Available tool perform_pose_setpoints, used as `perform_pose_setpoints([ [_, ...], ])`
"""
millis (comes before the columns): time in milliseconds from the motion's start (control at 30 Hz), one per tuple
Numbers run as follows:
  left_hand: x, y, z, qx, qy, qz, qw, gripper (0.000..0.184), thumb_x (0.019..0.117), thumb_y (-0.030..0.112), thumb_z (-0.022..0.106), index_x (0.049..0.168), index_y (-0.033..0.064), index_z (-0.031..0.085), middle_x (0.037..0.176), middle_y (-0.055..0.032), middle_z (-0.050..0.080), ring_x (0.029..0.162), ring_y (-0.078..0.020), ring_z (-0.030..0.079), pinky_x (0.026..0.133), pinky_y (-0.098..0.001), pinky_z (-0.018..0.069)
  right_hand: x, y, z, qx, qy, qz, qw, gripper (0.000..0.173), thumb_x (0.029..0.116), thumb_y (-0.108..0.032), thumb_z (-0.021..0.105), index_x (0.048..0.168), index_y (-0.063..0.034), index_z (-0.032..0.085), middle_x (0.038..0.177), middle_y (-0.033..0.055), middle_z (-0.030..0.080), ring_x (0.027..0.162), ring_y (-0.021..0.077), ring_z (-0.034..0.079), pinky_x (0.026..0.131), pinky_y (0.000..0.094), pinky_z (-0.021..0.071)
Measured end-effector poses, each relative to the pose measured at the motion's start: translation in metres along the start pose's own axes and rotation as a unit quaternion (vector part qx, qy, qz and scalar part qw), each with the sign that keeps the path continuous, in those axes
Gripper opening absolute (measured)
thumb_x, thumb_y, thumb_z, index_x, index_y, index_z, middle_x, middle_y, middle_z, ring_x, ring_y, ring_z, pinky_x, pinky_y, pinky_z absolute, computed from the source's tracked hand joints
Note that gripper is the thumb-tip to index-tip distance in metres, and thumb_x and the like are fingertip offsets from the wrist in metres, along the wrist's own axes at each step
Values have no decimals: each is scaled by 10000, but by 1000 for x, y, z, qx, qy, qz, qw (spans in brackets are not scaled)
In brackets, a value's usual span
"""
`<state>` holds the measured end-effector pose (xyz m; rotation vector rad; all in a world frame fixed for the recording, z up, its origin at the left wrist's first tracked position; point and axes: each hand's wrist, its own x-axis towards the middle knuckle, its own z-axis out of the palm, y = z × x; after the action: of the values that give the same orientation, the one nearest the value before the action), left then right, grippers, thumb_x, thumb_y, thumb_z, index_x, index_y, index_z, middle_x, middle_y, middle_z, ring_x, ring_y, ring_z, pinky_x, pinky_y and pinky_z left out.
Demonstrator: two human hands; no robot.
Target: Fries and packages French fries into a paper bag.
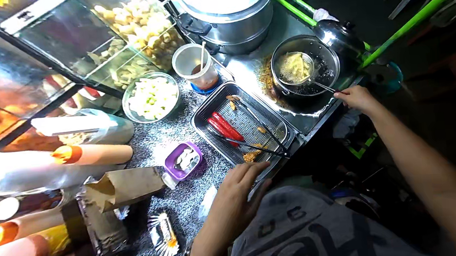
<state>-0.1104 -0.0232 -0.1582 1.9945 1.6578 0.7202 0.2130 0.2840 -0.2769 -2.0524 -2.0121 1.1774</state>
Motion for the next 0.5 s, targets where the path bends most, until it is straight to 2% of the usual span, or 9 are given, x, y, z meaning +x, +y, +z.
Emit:
perform_pose_setpoints([
  [33, -7, -9, 4, -8, 5, -25, 1000, 347, 1038, 325, 557, 1247, 82, 688, 1126, -82, 724, 1059, -194, 679, 953, -365, 532, -3, 1, -1, 6, 0, 4, 1000, 444, 1069, -356, 546, 1101, 63, 691, 876, 220, 649, 742, 318, 585, 727, 533, 488],
  [67, -13, -16, 7, -16, 9, -47, 999, 358, 1040, 330, 553, 1250, 74, 687, 1142, -80, 728, 1079, -186, 683, 969, -362, 535, -4, 1, -1, 10, 6, 6, 1000, 441, 1070, -352, 545, 1105, 63, 691, 876, 225, 648, 746, 325, 589, 735, 541, 490],
  [133, -25, -28, 14, -35, 20, -80, 996, 374, 1039, 326, 545, 1249, 50, 686, 1154, -88, 732, 1088, -175, 688, 979, -352, 540, -6, 2, -1, -2, 15, 6, 1000, 446, 1072, -343, 541, 1075, 78, 689, 881, 254, 654, 776, 374, 618, 774, 600, 488],
  [233, -38, -37, 22, -48, 34, -117, 991, 385, 1036, 317, 543, 1257, 32, 678, 1140, -111, 729, 1070, -168, 693, 964, -330, 543, -8, 3, -4, -5, -2, 4, 1000, 431, 1074, -345, 536, 1101, 55, 696, 863, 218, 646, 746, 325, 585, 736, 542, 482],
  [367, -48, -42, 26, -48, 47, -141, 988, 388, 1034, 316, 539, 1261, 34, 678, 1137, -107, 731, 1068, -157, 693, 957, -314, 543, -10, 3, -1, -31, 23, -6, 999, 444, 1072, -327, 544, 1043, 92, 688, 911, 295, 659, 860, 446, 635, 824, 658, 466],
  [467, -51, -47, 29, -35, 51, -161, 985, 395, 1027, 316, 539, 1267, 35, 678, 1128, -109, 733, 1054, -175, 697, 945, -332, 545, -11, 2, -7, -27, -2, -4, 1000, 434, 1073, -331, 540, 1076, 75, 694, 888, 244, 652, 783, 361, 602, 765, 576, 481],
  [500, -52, -50, 31, -28, 50, -185, 981, 392, 1024, 305, 541, 1264, 26, 676, 1120, -119, 733, 1042, -195, 701, 936, -357, 549, -10, 1, -7, -28, 2, -2, 1000, 437, 1073, -332, 540, 1070, 78, 693, 895, 252, 654, 794, 374, 609, 775, 586, 481],
])
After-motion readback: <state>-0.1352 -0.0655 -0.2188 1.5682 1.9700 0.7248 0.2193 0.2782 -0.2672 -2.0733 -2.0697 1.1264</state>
